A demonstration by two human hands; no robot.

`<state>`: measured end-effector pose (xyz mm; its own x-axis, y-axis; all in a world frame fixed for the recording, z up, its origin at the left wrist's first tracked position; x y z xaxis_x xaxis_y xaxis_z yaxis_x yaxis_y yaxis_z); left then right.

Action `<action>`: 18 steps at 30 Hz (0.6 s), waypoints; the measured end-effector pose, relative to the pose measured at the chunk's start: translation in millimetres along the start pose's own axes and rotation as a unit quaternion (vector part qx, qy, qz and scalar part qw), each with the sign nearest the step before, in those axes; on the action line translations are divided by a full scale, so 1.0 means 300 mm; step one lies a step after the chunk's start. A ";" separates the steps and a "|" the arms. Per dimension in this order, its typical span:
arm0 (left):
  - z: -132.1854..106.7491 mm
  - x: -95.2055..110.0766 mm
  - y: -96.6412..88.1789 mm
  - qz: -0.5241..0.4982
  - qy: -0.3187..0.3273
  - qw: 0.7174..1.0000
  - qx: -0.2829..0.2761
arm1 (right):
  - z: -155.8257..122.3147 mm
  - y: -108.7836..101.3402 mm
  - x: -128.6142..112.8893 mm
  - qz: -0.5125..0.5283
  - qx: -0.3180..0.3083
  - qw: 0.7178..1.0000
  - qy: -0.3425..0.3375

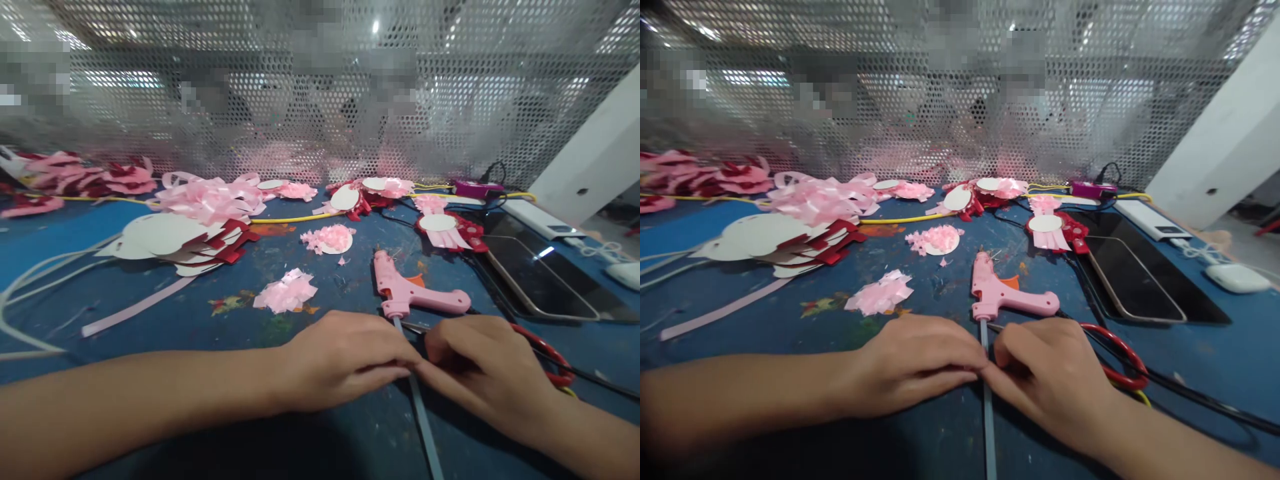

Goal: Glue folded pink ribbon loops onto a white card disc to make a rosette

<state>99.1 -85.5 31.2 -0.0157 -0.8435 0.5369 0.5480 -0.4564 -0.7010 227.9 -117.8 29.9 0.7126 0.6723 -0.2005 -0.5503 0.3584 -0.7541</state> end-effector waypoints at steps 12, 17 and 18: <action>-0.014 -0.040 -0.102 0.036 -0.045 0.989 0.135 | -0.009 0.019 0.018 -0.014 0.002 1.000 0.021; -0.058 -0.263 -0.287 0.180 -0.199 0.925 0.268 | -0.031 0.041 0.039 -0.019 -0.024 0.998 0.049; -0.062 -0.304 -0.309 0.190 -0.212 0.922 0.264 | -0.031 0.042 0.039 -0.018 -0.029 0.998 0.047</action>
<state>34.2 28.7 38.6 0.5274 -0.6769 0.5135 0.7795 0.1450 -0.6094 233.2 -111.5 12.1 0.7706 0.5952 -0.2279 -0.4993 0.3416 -0.7962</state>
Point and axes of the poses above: each hand's wrist, its own z-axis towards the middle knuckle, its own y-axis out of the palm, x = y × z, the point moved 6 cm from there along z, towards the middle knuckle, and after that the axes turned 1 degree about x, right-handed, at the moved point
